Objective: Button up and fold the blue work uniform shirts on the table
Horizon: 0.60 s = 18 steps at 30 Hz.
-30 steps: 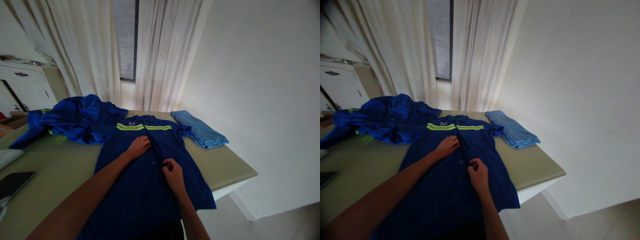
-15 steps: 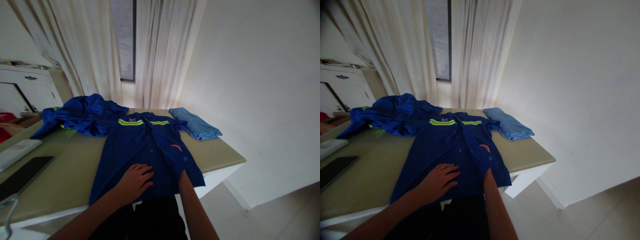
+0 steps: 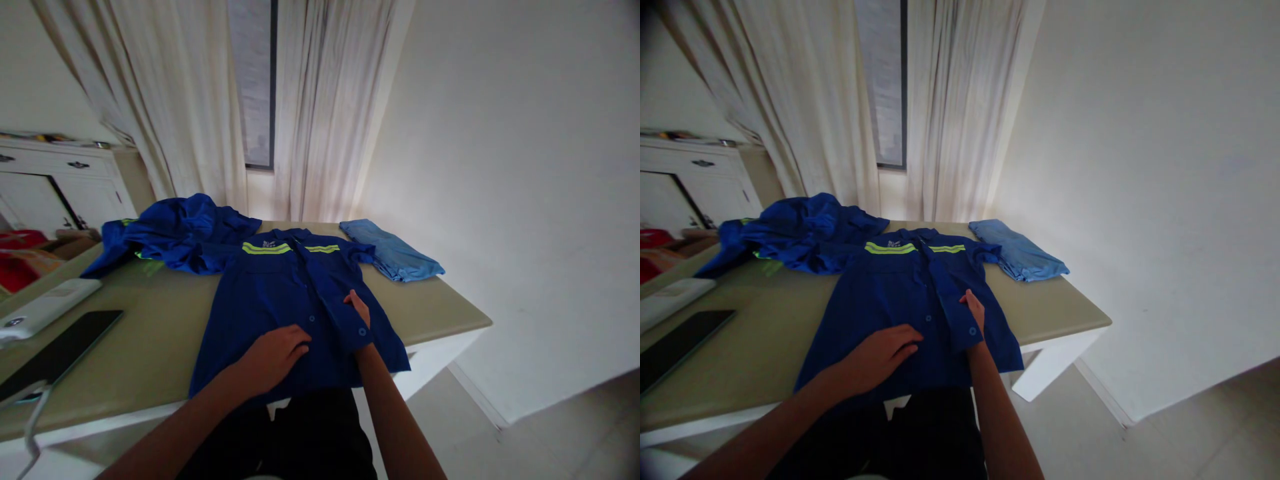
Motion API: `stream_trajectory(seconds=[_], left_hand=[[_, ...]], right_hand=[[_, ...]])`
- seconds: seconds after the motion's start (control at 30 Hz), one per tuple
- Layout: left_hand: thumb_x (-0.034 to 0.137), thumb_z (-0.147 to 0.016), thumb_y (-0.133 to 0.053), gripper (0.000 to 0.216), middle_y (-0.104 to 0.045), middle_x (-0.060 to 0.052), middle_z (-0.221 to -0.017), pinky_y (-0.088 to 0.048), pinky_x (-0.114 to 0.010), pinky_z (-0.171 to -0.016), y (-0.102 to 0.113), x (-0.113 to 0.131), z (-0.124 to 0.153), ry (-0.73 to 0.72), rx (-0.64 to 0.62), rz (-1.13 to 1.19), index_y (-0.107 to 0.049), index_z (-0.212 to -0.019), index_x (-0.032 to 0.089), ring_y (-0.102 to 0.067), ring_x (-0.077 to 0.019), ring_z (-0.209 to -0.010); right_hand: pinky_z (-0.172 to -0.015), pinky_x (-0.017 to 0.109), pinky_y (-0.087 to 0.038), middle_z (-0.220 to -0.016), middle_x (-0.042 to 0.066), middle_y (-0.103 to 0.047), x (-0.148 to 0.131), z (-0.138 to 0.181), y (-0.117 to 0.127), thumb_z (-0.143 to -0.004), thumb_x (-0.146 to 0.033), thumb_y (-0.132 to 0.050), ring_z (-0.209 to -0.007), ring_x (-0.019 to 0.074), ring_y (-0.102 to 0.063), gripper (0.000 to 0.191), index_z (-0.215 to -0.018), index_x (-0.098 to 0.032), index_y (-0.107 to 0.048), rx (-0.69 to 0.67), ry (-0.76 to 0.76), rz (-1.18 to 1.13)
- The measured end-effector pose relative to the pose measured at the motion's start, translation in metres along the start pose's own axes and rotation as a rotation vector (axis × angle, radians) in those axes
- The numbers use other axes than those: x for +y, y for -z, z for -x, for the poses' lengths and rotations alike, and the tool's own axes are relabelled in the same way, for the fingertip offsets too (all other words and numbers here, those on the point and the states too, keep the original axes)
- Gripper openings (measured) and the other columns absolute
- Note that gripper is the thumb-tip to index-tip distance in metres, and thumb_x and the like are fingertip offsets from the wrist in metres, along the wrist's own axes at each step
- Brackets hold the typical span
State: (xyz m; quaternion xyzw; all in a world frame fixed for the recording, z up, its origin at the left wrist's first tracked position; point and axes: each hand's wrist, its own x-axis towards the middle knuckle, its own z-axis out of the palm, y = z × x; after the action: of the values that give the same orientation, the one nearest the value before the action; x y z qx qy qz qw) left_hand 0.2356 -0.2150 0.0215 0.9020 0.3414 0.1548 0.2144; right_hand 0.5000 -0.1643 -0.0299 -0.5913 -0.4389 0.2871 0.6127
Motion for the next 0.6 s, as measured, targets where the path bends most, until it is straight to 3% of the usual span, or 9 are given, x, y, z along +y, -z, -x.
stream_trajectory(seconds=[0.07, 0.17, 0.27, 0.37, 0.5, 0.6], left_hand=[[0.027, -0.101, -0.052, 0.027, -0.072, -0.007, -0.120, -0.055, -0.039, -0.099, 0.009, -0.004, -0.034, 0.070, -0.025, -0.125, -0.070, -0.121, 0.024, -0.069, -0.0249, -0.113], [0.029, -0.090, -0.066, 0.027, -0.069, -0.012, -0.120, -0.058, -0.042, -0.089, 0.010, -0.013, -0.083, 0.164, -0.060, -0.226, -0.072, -0.116, 0.023, -0.068, -0.0324, -0.113], [0.026, -0.081, -0.073, 0.020, -0.072, -0.008, -0.112, -0.057, -0.036, -0.081, 0.003, -0.022, -0.111, 0.157, -0.087, -0.158, -0.075, -0.101, 0.024, -0.071, -0.0288, -0.101], [0.023, -0.084, -0.065, 0.013, -0.074, -0.005, -0.099, -0.055, -0.030, -0.079, -0.007, -0.032, -0.114, 0.103, -0.071, -0.117, -0.075, -0.091, 0.023, -0.072, -0.0216, -0.091], [0.024, -0.090, -0.058, 0.020, -0.074, -0.005, -0.100, -0.053, -0.026, -0.078, -0.015, -0.045, -0.106, 0.071, 0.035, 0.035, -0.074, -0.099, 0.019, -0.071, -0.0175, -0.087], [0.036, -0.094, -0.059, 0.023, -0.076, -0.003, -0.094, -0.053, -0.024, -0.075, -0.003, -0.055, -0.114, -0.008, -0.069, 0.085, -0.075, -0.095, 0.020, -0.072, -0.0175, -0.084]], right_hand=[[-0.050, 0.028, -0.041, -0.054, -0.003, -0.049, -0.004, 0.005, -0.004, -0.071, -0.077, -0.068, -0.051, 0.0139, -0.047, 0.057, -0.062, -0.023, -0.050, -0.045, -0.034, -0.071], [-0.050, 0.025, -0.038, -0.060, -0.006, -0.054, -0.009, 0.008, -0.007, -0.058, -0.058, -0.086, -0.051, 0.0113, -0.046, 0.048, -0.078, -0.023, -0.061, -0.139, -0.101, -0.230], [-0.048, 0.023, -0.032, -0.057, -0.009, -0.050, -0.010, 0.006, -0.006, -0.058, -0.045, -0.087, -0.048, 0.0086, -0.039, 0.054, -0.104, -0.022, -0.071, -0.207, -0.131, -0.290], [-0.047, 0.022, -0.027, -0.053, -0.011, -0.041, -0.008, 0.003, -0.003, -0.061, -0.039, -0.080, -0.047, 0.0078, -0.033, 0.055, -0.112, -0.019, -0.075, -0.234, -0.122, -0.236], [-0.050, 0.023, -0.031, -0.058, -0.008, -0.050, -0.009, 0.001, 0.000, -0.065, -0.038, -0.069, -0.050, 0.0100, -0.039, 0.056, -0.118, -0.020, -0.074, -0.257, -0.108, -0.138], [-0.053, 0.025, -0.036, -0.061, -0.006, -0.057, -0.013, -0.005, -0.003, -0.071, -0.043, -0.064, -0.053, 0.0129, -0.046, 0.056, -0.122, -0.020, -0.072, -0.316, -0.142, -0.018]])
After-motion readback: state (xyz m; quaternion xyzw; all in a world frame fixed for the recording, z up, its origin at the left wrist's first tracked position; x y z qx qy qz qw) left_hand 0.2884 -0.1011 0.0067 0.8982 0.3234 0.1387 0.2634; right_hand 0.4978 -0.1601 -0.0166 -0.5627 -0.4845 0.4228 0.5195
